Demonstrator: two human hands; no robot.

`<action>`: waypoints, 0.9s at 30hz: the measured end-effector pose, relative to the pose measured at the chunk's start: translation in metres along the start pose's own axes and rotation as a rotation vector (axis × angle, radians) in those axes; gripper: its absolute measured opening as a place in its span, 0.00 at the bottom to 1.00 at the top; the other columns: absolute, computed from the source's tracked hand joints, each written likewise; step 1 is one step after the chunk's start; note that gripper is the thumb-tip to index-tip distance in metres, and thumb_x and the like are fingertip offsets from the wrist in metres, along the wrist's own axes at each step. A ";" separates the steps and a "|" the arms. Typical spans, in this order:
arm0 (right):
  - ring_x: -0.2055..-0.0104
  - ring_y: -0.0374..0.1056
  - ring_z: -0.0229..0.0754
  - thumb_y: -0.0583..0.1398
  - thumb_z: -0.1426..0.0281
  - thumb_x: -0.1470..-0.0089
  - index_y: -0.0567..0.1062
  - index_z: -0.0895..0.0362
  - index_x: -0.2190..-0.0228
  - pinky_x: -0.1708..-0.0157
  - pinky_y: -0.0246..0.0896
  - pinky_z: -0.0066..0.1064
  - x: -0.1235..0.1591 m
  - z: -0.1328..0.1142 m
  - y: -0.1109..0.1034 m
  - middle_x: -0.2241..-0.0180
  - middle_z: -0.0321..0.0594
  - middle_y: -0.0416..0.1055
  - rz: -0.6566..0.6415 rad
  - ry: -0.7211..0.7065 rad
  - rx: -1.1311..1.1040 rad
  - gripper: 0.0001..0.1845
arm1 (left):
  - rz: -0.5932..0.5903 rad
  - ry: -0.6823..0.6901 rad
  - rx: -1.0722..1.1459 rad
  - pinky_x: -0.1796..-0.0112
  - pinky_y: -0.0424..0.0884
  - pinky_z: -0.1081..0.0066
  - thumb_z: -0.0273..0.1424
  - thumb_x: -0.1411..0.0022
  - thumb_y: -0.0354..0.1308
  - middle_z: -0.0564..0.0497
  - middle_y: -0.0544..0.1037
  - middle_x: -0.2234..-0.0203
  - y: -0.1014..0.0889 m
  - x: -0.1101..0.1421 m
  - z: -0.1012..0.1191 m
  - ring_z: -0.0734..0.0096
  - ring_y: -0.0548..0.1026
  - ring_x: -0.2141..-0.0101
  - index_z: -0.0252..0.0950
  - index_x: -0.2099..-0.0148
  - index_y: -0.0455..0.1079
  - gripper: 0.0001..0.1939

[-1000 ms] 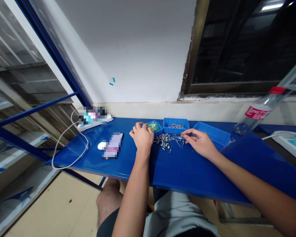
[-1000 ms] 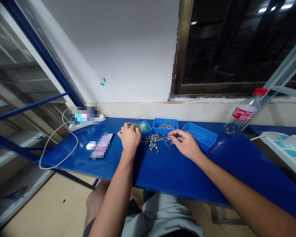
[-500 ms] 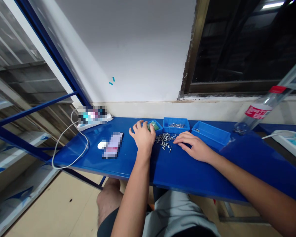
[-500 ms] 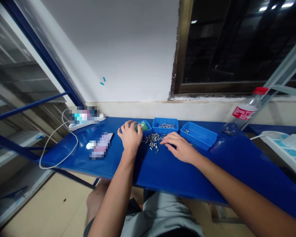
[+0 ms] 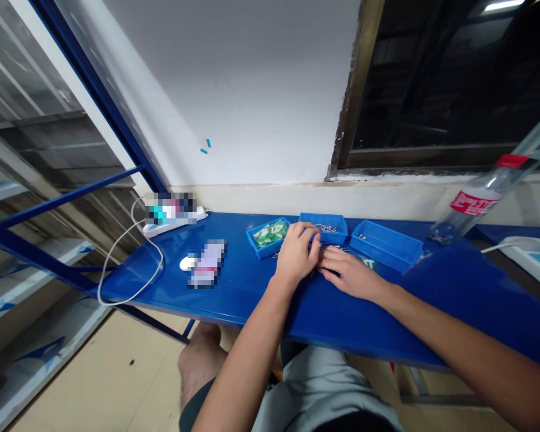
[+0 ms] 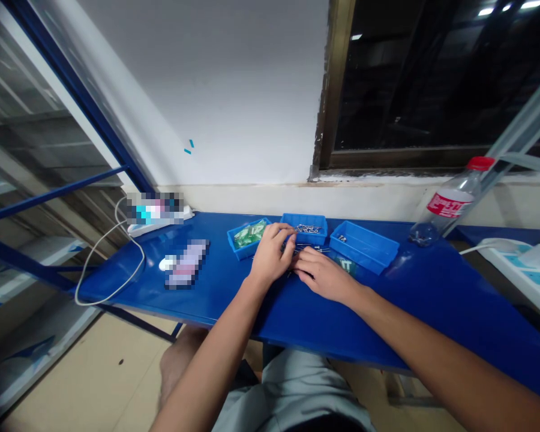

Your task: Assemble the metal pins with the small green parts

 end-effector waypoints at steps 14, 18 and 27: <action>0.47 0.74 0.57 0.61 0.75 0.39 0.79 0.52 0.57 0.45 0.72 0.53 -0.002 0.013 0.005 0.56 0.47 0.79 0.119 0.114 0.029 0.11 | -0.091 0.015 0.067 0.43 0.70 0.56 0.31 0.23 0.48 0.44 0.79 0.56 0.015 0.001 0.002 0.59 0.74 0.51 0.37 0.53 0.75 0.13; 0.57 0.76 0.53 0.62 0.74 0.40 0.79 0.51 0.62 0.53 0.75 0.47 0.000 0.019 -0.013 0.61 0.44 0.80 0.218 0.198 -0.034 0.07 | -0.089 -0.004 0.064 0.43 0.71 0.56 0.32 0.23 0.49 0.44 0.80 0.54 0.015 0.001 -0.001 0.57 0.74 0.49 0.37 0.51 0.75 0.13; 0.55 0.80 0.47 0.72 0.57 0.47 0.75 0.52 0.60 0.49 0.78 0.41 0.028 0.077 -0.029 0.59 0.43 0.80 0.591 0.523 -0.683 0.19 | -0.188 -0.089 0.186 0.46 0.76 0.60 0.32 0.26 0.52 0.43 0.83 0.50 0.030 0.004 -0.008 0.58 0.81 0.51 0.37 0.43 0.77 0.16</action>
Point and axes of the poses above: each hand's wrist, its own x-axis away from the middle knuckle, its own y-axis out of the palm, z = x × y, the point moved 10 cm from there along -x, towards the middle knuckle
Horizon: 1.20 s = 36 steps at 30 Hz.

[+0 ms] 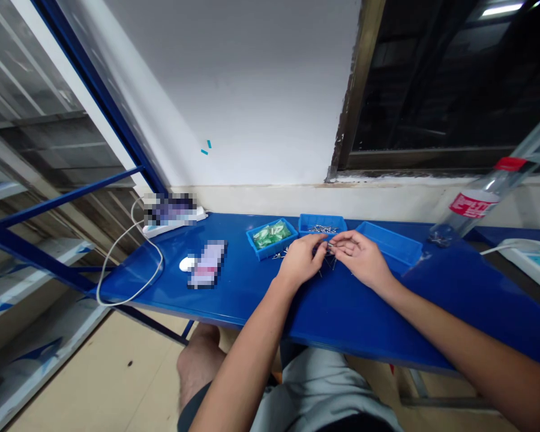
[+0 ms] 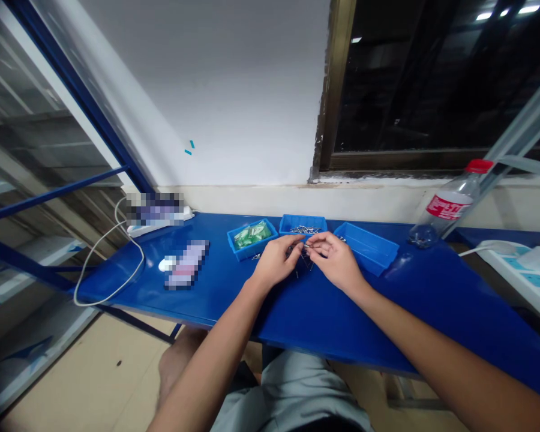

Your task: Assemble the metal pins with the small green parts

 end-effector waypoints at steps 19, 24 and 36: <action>0.61 0.75 0.44 0.64 0.66 0.40 0.80 0.53 0.62 0.60 0.77 0.36 0.003 -0.023 0.000 0.58 0.43 0.76 -0.058 -0.110 0.302 0.06 | -0.016 -0.147 0.267 0.57 0.80 0.67 0.40 0.28 0.58 0.46 0.87 0.59 0.002 0.001 -0.004 0.61 0.85 0.61 0.36 0.48 0.80 0.16; 0.59 0.78 0.46 0.66 0.63 0.41 0.80 0.53 0.59 0.58 0.78 0.38 0.003 -0.018 0.000 0.58 0.43 0.78 -0.054 -0.080 0.233 0.09 | -0.036 -0.154 0.266 0.56 0.81 0.68 0.40 0.30 0.61 0.46 0.87 0.58 0.003 0.002 -0.007 0.60 0.86 0.60 0.36 0.51 0.82 0.15; 0.62 0.79 0.47 0.70 0.52 0.44 0.80 0.55 0.60 0.60 0.78 0.39 0.002 -0.004 -0.007 0.62 0.45 0.81 -0.006 0.036 0.222 0.20 | -0.004 -0.074 0.148 0.57 0.80 0.70 0.23 0.37 0.64 0.48 0.87 0.62 0.007 0.000 -0.011 0.66 0.84 0.63 0.35 0.56 0.81 0.09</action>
Point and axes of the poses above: each hand's wrist, its own x-axis away from the middle knuckle, its own y-axis out of the palm, z = x × y, the point moved 10 cm from there along -x, towards the middle knuckle
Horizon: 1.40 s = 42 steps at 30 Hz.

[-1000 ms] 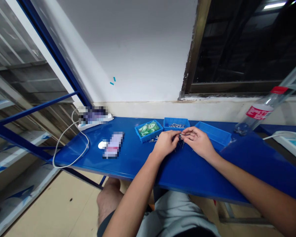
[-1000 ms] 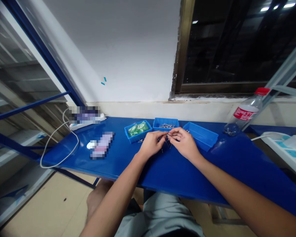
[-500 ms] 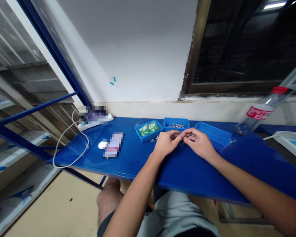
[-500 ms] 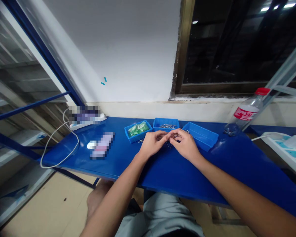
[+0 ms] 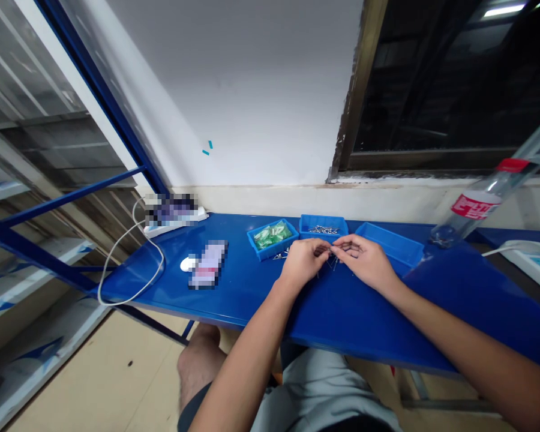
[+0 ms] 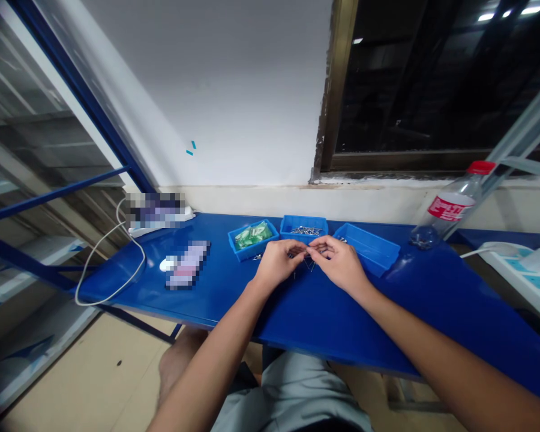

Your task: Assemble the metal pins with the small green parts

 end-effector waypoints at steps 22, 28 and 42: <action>0.61 0.79 0.47 0.65 0.56 0.38 0.81 0.53 0.57 0.57 0.79 0.41 0.001 -0.011 0.004 0.55 0.45 0.79 -0.058 -0.077 0.048 0.14 | -0.061 -0.058 -0.030 0.59 0.76 0.72 0.34 0.27 0.57 0.48 0.87 0.57 -0.001 0.002 0.007 0.63 0.84 0.61 0.37 0.48 0.82 0.14; 0.62 0.78 0.46 0.69 0.55 0.42 0.78 0.54 0.59 0.60 0.78 0.39 0.000 0.005 0.005 0.62 0.44 0.80 -0.046 0.027 -0.049 0.17 | -0.011 -0.035 -0.006 0.54 0.79 0.68 0.27 0.32 0.62 0.45 0.87 0.57 -0.001 0.001 -0.001 0.63 0.85 0.59 0.35 0.48 0.82 0.12; 0.62 0.77 0.46 0.65 0.60 0.40 0.82 0.53 0.59 0.61 0.78 0.38 0.001 -0.014 0.003 0.58 0.45 0.81 -0.039 -0.068 0.100 0.12 | 0.031 -0.078 0.019 0.58 0.78 0.70 0.37 0.28 0.58 0.47 0.87 0.62 -0.009 0.001 0.007 0.64 0.84 0.62 0.35 0.54 0.82 0.13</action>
Point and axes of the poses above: each hand's wrist, its own x-axis away from the middle knuckle, its own y-axis out of the palm, z = x × y, the point moved 10 cm from there along -x, towards the middle knuckle
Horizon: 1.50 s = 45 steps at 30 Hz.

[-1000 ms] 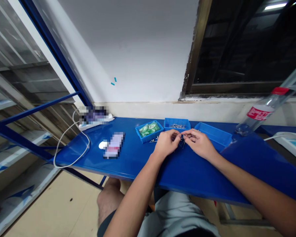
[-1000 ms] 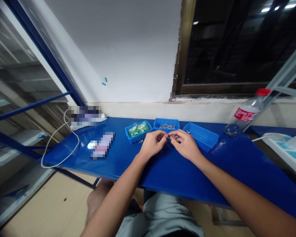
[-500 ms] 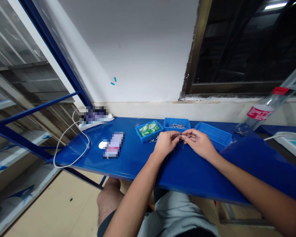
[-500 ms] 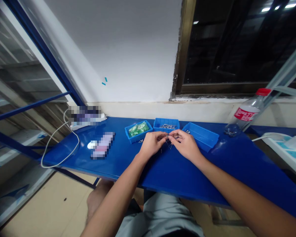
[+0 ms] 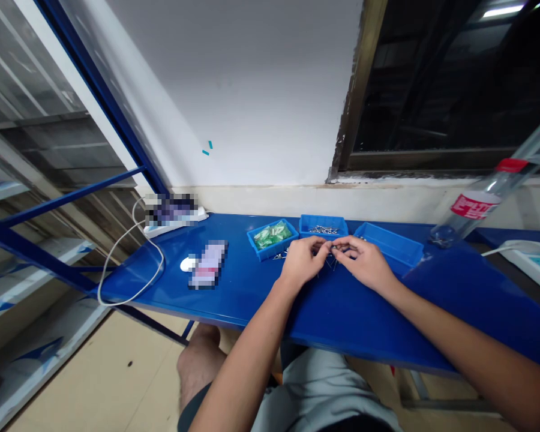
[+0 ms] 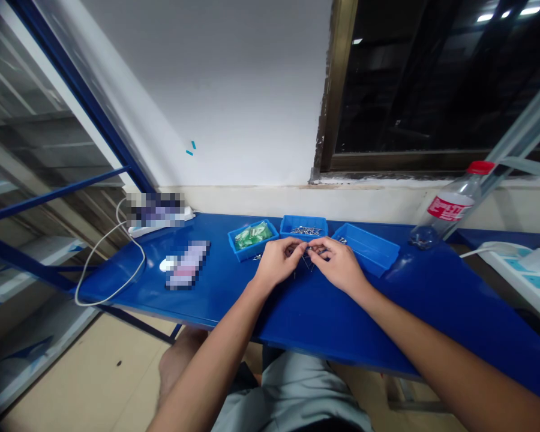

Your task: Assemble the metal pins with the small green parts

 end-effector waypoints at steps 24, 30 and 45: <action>0.57 0.78 0.49 0.69 0.54 0.43 0.80 0.54 0.54 0.59 0.79 0.40 -0.002 0.010 0.000 0.60 0.46 0.80 0.007 0.025 -0.106 0.21 | 0.008 -0.007 0.098 0.56 0.80 0.70 0.22 0.35 0.61 0.49 0.87 0.60 0.004 -0.002 -0.010 0.68 0.85 0.61 0.36 0.44 0.77 0.17; 0.60 0.77 0.46 0.65 0.57 0.39 0.83 0.53 0.59 0.59 0.79 0.38 -0.002 -0.002 0.001 0.57 0.45 0.78 -0.027 -0.029 -0.029 0.13 | -0.019 -0.029 0.027 0.62 0.77 0.72 0.38 0.29 0.59 0.47 0.87 0.63 0.001 0.000 -0.004 0.65 0.84 0.63 0.35 0.55 0.81 0.13; 0.60 0.79 0.48 0.69 0.52 0.43 0.79 0.54 0.59 0.59 0.79 0.40 -0.002 0.017 0.001 0.60 0.45 0.81 0.006 0.061 -0.158 0.19 | -0.014 -0.048 0.099 0.55 0.81 0.68 0.25 0.34 0.64 0.47 0.87 0.62 0.006 -0.001 -0.015 0.65 0.86 0.60 0.35 0.52 0.82 0.09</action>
Point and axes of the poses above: each hand's wrist, its own x-axis away from the middle knuckle, its own y-axis out of the palm, z = x × y, the point moved 10 cm from there along -x, towards the middle knuckle
